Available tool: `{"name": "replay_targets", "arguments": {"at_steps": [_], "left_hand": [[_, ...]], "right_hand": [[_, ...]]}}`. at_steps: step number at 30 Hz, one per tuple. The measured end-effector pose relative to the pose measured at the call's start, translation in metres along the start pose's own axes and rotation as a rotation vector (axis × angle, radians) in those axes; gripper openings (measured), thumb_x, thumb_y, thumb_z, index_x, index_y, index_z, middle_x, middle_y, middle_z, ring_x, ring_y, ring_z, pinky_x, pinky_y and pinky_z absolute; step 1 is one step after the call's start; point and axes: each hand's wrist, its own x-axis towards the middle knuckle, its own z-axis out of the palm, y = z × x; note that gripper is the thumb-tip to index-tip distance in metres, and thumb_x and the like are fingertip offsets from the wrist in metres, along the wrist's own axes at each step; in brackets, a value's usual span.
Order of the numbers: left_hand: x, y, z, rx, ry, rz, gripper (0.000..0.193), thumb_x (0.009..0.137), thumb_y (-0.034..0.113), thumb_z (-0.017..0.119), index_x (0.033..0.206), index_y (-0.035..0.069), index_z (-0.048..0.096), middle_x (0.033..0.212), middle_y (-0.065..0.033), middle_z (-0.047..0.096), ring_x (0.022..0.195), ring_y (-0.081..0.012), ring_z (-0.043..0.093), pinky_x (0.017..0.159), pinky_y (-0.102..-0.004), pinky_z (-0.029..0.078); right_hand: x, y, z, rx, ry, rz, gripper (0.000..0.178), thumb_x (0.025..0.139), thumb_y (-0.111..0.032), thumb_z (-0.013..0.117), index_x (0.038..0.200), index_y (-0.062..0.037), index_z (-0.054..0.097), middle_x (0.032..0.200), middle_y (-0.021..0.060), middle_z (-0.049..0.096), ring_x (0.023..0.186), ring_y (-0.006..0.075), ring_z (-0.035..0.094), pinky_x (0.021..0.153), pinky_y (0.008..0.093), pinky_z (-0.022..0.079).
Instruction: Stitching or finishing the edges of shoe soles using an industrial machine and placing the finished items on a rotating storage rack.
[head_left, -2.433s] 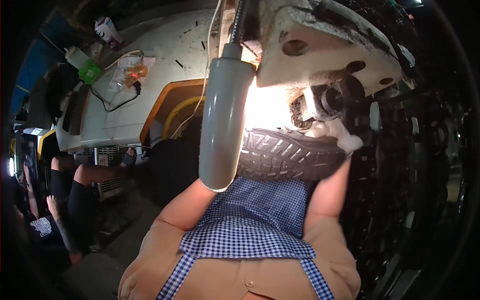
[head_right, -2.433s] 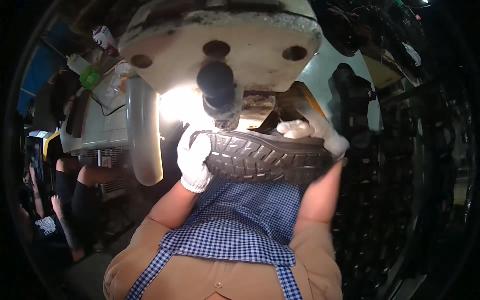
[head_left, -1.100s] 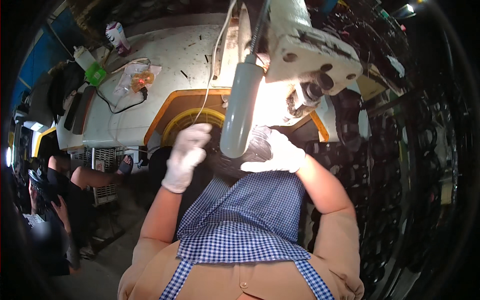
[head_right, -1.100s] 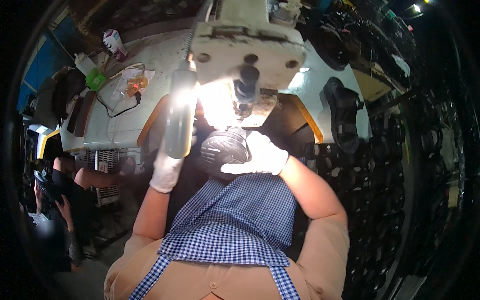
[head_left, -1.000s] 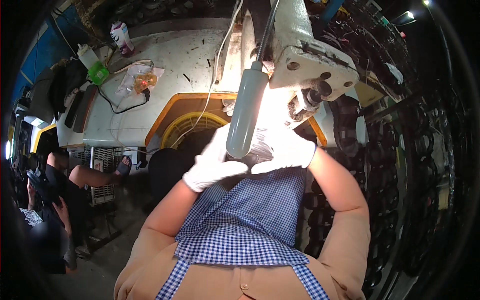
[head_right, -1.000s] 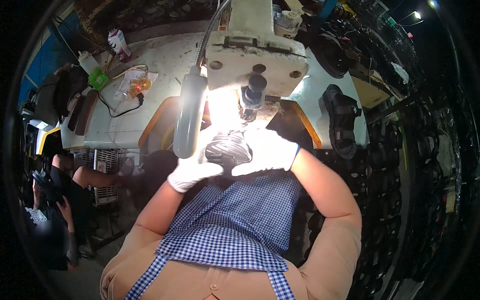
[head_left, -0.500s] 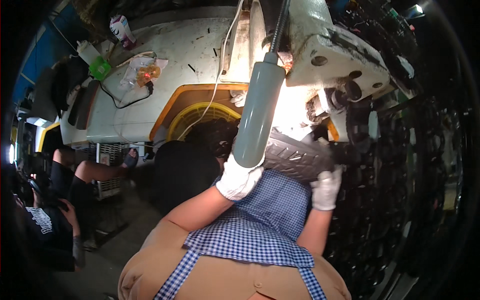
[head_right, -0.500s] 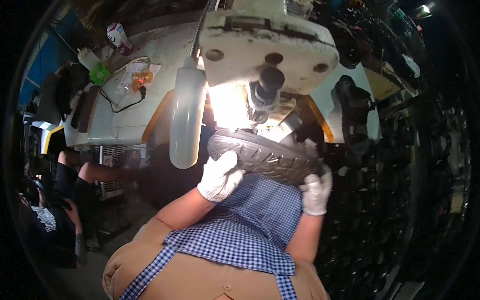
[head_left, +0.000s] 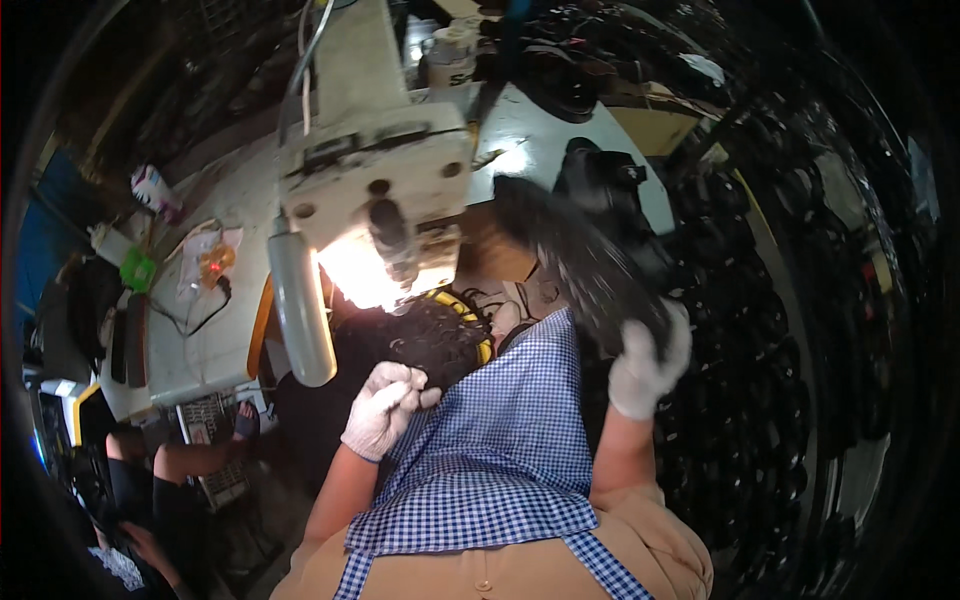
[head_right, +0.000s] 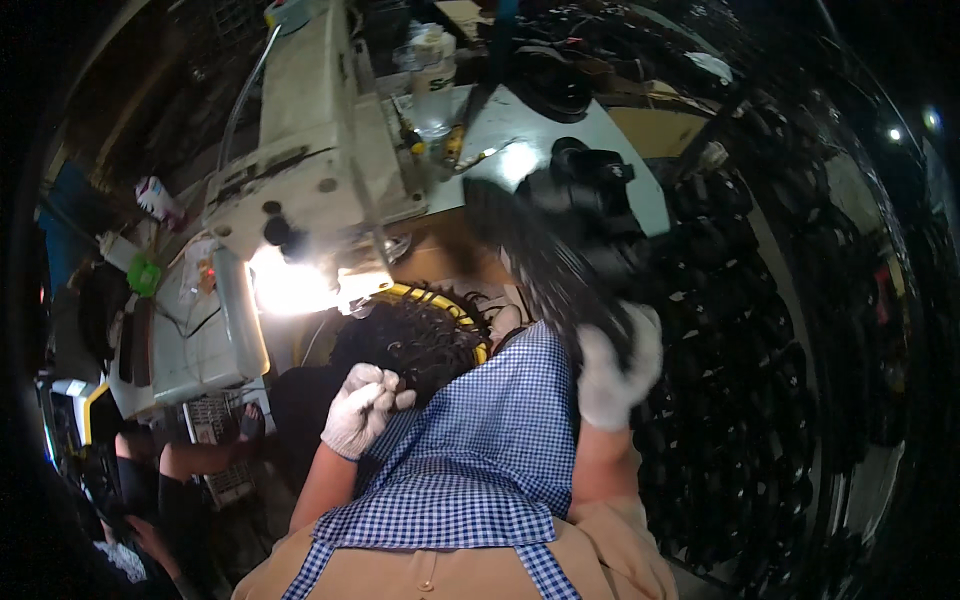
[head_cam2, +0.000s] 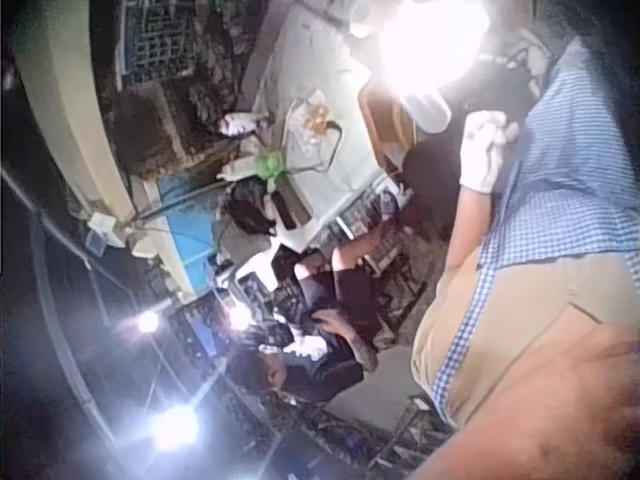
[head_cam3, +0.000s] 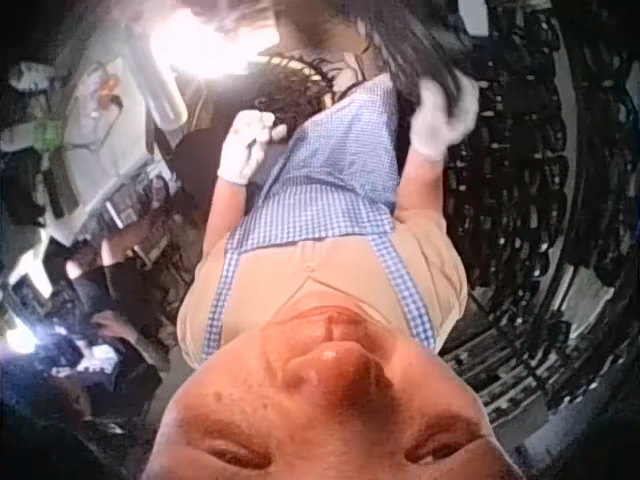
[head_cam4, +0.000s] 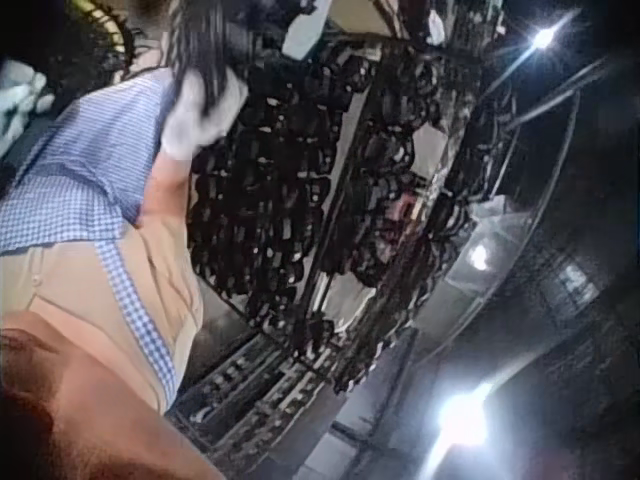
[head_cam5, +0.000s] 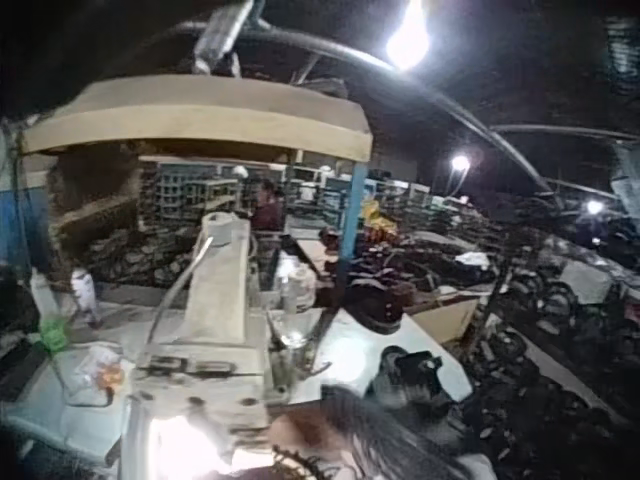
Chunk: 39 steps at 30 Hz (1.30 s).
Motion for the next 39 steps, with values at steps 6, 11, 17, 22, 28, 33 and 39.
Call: {"name": "replay_targets", "arguments": {"at_steps": [6,11,17,22,28,33,39], "left_hand": [[0.013,-0.019,0.037,0.091,0.099,-0.113,0.007,0.096,0.004,0.061,0.103,0.004,0.064,0.103,-0.0175,0.070,0.068,-0.0151,0.064,0.092,-0.0498,0.057],[-0.002,-0.015,0.014,0.027,0.250,-0.063,0.010,0.094,0.000,0.060,0.102,0.004,0.064,0.102,-0.0156,0.070,0.066,-0.0155,0.064,0.087,-0.0482,0.059],[0.009,-0.022,0.010,0.063,0.214,-0.132,0.015,0.094,0.003,0.062,0.109,0.007,0.061,0.102,-0.0139,0.069,0.071,-0.0178,0.065,0.079,-0.0451,0.057],[0.028,-0.040,0.036,0.048,-0.051,-0.205,0.028,0.092,0.018,0.073,0.116,0.008,0.063,0.108,-0.0117,0.068,0.091,-0.0204,0.064,0.075,-0.0371,0.051],[0.033,-0.046,0.082,0.010,0.129,-0.191,0.076,0.083,0.048,0.078,0.143,0.013,0.049,0.148,-0.0120,0.050,0.132,-0.0306,0.052,0.112,-0.0519,0.043],[0.016,-0.013,0.027,-0.030,0.113,-0.008,0.070,0.085,0.029,0.067,0.144,0.000,0.046,0.139,-0.0216,0.058,0.128,-0.0377,0.057,0.111,-0.0534,0.045],[-0.022,0.000,0.037,0.085,0.103,0.147,0.085,0.084,0.041,0.073,0.150,0.001,0.040,0.150,-0.0198,0.049,0.137,-0.0347,0.050,0.116,-0.0515,0.039]], "right_hand": [[0.061,0.129,0.085,-0.763,-0.381,-0.446,0.039,0.075,-0.018,0.076,0.113,-0.0140,0.069,0.103,0.0059,0.062,0.095,0.0303,0.060,0.081,0.0446,0.053],[0.029,0.122,0.059,-0.898,-0.318,-0.396,0.061,0.074,-0.023,0.078,0.132,-0.0162,0.061,0.139,0.0091,0.053,0.130,0.0336,0.050,0.106,0.0508,0.043],[0.061,0.185,-0.040,-0.855,-0.337,-0.297,0.038,0.074,-0.015,0.075,0.111,-0.0067,0.066,0.111,0.0140,0.068,0.108,0.0357,0.060,0.097,0.0482,0.047],[0.057,0.020,-0.052,-0.110,0.260,0.151,0.030,0.096,-0.015,0.061,0.116,0.0071,0.063,0.112,0.0147,0.066,0.103,0.0261,0.064,0.092,0.0378,0.052],[-0.029,-0.024,-0.076,0.230,0.079,0.665,0.044,0.075,-0.016,0.059,0.112,0.0076,0.064,0.109,0.0169,0.069,0.100,0.0290,0.066,0.094,0.0397,0.052],[-0.056,-0.026,-0.022,1.230,-0.606,0.927,0.103,0.062,-0.004,0.087,0.153,-0.0037,0.040,0.156,0.0157,0.043,0.140,0.0291,0.048,0.116,0.0430,0.039],[-0.108,-0.010,0.005,1.124,-0.572,0.960,0.117,0.059,-0.007,0.088,0.159,-0.0072,0.027,0.155,0.0149,0.045,0.141,0.0302,0.046,0.116,0.0456,0.039]]}}
